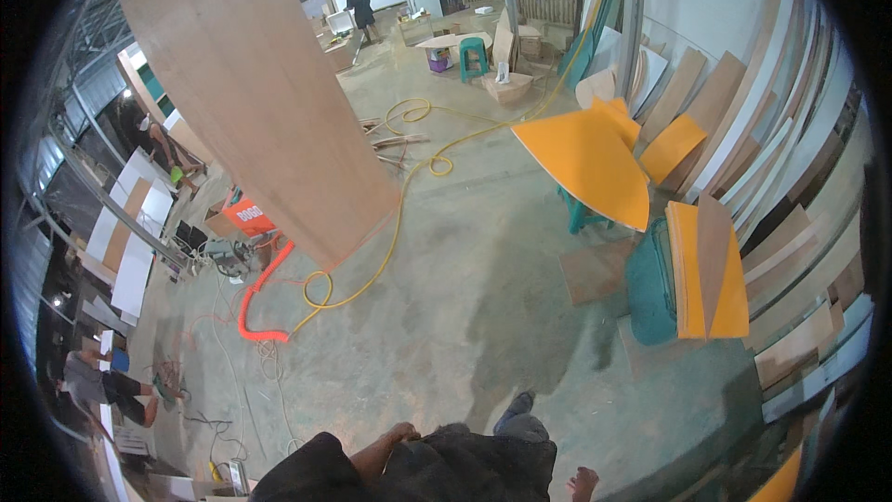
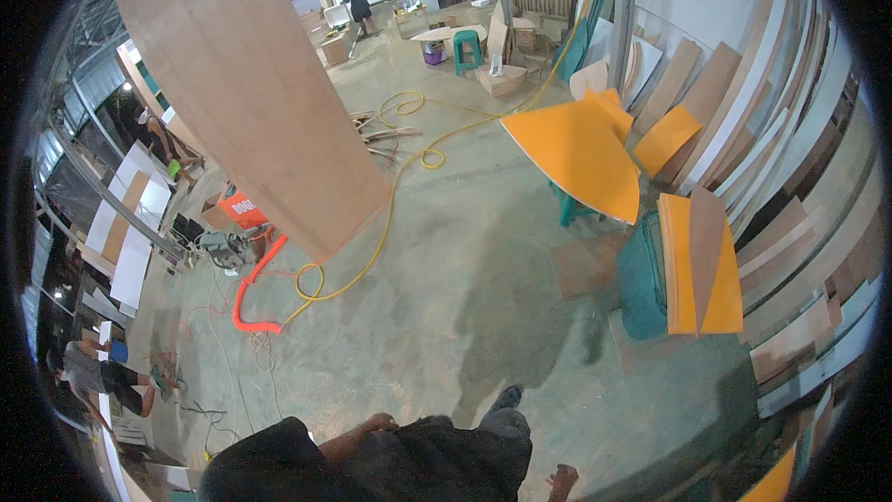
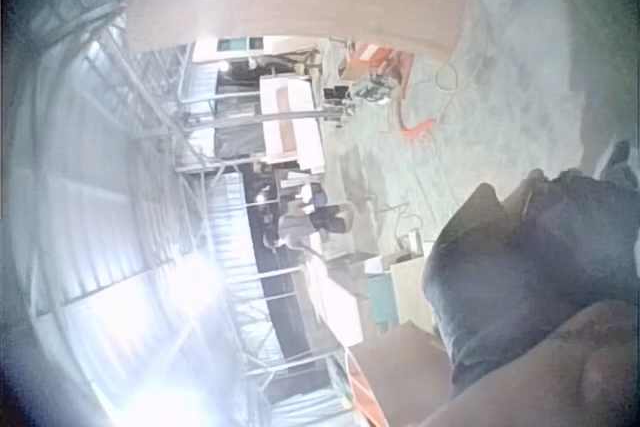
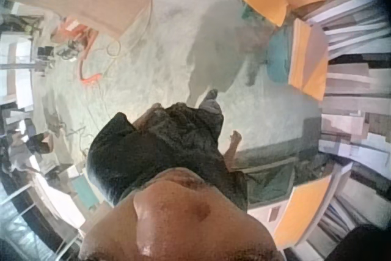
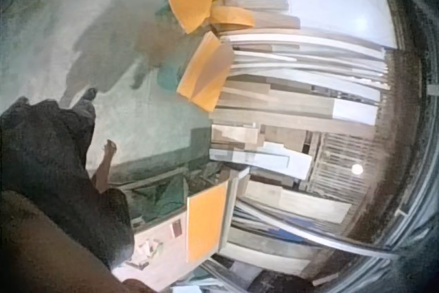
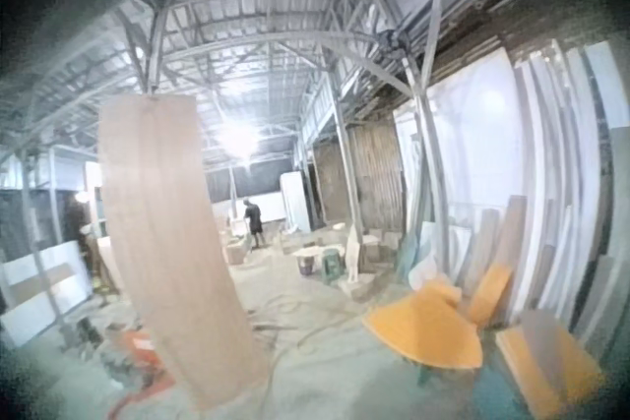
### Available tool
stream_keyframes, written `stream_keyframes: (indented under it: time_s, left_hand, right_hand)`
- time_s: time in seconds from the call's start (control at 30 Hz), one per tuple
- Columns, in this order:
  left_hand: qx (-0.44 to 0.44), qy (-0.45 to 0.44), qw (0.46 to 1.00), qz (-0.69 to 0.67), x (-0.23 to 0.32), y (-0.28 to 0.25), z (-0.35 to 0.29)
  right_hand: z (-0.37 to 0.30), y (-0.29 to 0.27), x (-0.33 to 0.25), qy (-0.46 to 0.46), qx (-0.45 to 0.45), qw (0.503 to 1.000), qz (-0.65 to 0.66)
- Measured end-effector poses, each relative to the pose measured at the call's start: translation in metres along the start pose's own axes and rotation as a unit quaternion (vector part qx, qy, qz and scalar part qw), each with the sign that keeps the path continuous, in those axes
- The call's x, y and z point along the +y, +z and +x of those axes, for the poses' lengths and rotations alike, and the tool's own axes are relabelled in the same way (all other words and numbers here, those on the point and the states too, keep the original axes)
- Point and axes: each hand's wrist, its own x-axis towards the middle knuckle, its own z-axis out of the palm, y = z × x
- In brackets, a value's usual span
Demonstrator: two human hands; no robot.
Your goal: The person aligns a wooden boat-shaped structure on a workbench and uses a tape measure to check the internal dimensions of its shelves and outer frame.
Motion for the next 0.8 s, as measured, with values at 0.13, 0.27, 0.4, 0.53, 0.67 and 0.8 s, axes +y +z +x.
stream_keyframes:
  time_s: [0.13, 0.27, 0.4, 0.53, 0.67, 0.8]
  left_hand:
    - [0.156, 0.052, 0.986, -0.019, 0.039, -0.074, 0.042]
    - [0.177, 0.033, 0.971, -0.157, 0.135, -0.154, 0.066]
    - [0.136, 0.017, 0.984, -0.113, 0.145, -0.175, 0.124]
    - [0.022, 0.06, 0.993, 0.096, 0.122, -0.189, 0.208]
    - [0.003, -0.104, 0.992, -0.066, 0.105, -0.207, 0.25]
    - [0.016, 0.049, 0.989, 0.141, 0.092, -0.318, 0.318]
  right_hand:
    - [-0.031, 0.049, -0.14, -0.004, -0.093, 0.995, -0.036]
    - [-0.011, 0.08, -0.24, -0.027, -0.102, 0.993, -0.049]
    - [0.021, 0.124, -0.308, -0.037, -0.136, 0.987, -0.082]
    - [0.049, 0.161, -0.356, -0.003, -0.145, 0.988, -0.05]
    - [0.117, 0.164, -0.338, 0.041, -0.199, 0.976, -0.073]
    - [0.095, 0.25, -0.428, 0.089, -0.178, 0.974, -0.11]
